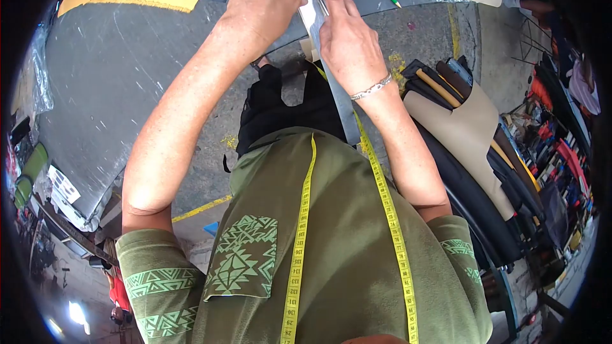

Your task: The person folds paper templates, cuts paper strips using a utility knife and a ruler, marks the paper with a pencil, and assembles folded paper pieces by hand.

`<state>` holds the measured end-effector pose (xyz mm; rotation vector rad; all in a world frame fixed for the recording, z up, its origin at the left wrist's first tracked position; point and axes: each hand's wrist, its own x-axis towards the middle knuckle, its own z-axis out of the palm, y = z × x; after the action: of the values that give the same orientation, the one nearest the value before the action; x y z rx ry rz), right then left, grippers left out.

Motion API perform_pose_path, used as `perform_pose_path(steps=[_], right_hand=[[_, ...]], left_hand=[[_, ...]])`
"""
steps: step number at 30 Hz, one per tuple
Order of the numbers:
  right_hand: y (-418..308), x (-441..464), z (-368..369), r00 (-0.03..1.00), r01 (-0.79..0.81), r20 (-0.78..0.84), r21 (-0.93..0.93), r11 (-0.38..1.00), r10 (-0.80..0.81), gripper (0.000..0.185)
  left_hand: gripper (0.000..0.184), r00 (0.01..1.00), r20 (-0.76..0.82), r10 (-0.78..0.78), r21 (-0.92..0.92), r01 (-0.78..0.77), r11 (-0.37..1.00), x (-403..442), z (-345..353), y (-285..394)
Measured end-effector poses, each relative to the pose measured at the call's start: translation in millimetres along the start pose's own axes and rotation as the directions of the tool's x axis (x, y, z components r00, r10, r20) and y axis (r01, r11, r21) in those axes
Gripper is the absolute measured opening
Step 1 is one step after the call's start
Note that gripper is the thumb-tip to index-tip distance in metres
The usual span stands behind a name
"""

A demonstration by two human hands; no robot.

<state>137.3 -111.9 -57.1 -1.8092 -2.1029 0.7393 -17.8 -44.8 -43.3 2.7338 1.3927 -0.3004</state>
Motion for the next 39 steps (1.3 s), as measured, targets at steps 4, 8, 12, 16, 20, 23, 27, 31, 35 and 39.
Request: perform_pose_path(steps=[4, 8, 12, 16, 20, 23, 27, 31, 35, 39], right_hand=[[1, -3, 0, 1.0, 0.014, -0.007, -0.002, 1.0, -0.014, 0.056], [-1, -7, -2, 1.0, -0.018, 0.016, 0.004, 1.0, 0.018, 0.055], [-4, -4, -11, 1.0, 0.022, -0.015, -0.001, 1.0, -0.022, 0.054], [6, 8, -16, 0.895, 0.197, -0.422, 0.078, 0.977, -0.147, 0.052], [7, 2, -22, 0.946, 0.172, -0.301, 0.162, 0.972, -0.117, 0.05], [3, 3, -17, 0.978, 0.13, -0.186, 0.167, 0.977, -0.099, 0.048], [4, 6, -22, 0.998, 0.032, -0.064, 0.13, 0.991, -0.024, 0.047], [9, 11, -21, 0.998, 0.001, -0.069, 0.072, 0.997, 0.004, 0.05], [37, 21, -2, 0.868, 0.215, -0.464, 0.031, 0.976, -0.177, 0.047], [15, 11, -14, 0.934, -0.021, -0.353, 0.114, 0.993, 0.06, 0.032]], left_hand=[[0.047, 0.995, -0.094, 0.027, 0.045, -0.022, 0.999, -1, 8, -1], [0.049, 0.995, -0.097, 0.001, -0.03, -0.003, 1.0, -1, 11, -1], [0.056, 0.987, -0.147, -0.059, -0.154, 0.036, 0.987, -4, 15, -1], [0.061, 0.98, -0.185, -0.079, -0.198, 0.041, 0.979, -3, 15, 0], [0.062, 0.986, -0.132, -0.098, -0.205, 0.07, 0.976, -3, 14, 0], [0.062, 0.98, -0.177, -0.092, -0.206, 0.055, 0.977, -5, 16, -1], [0.06, 0.982, -0.177, -0.073, -0.154, 0.046, 0.987, -4, 17, 0], [0.059, 0.991, -0.094, -0.1, -0.186, 0.081, 0.979, -3, 9, 1], [0.059, 0.978, -0.196, -0.074, -0.157, 0.043, 0.987, -3, 21, -2], [0.059, 0.987, -0.137, -0.086, -0.149, 0.066, 0.987, -3, 16, 0]])
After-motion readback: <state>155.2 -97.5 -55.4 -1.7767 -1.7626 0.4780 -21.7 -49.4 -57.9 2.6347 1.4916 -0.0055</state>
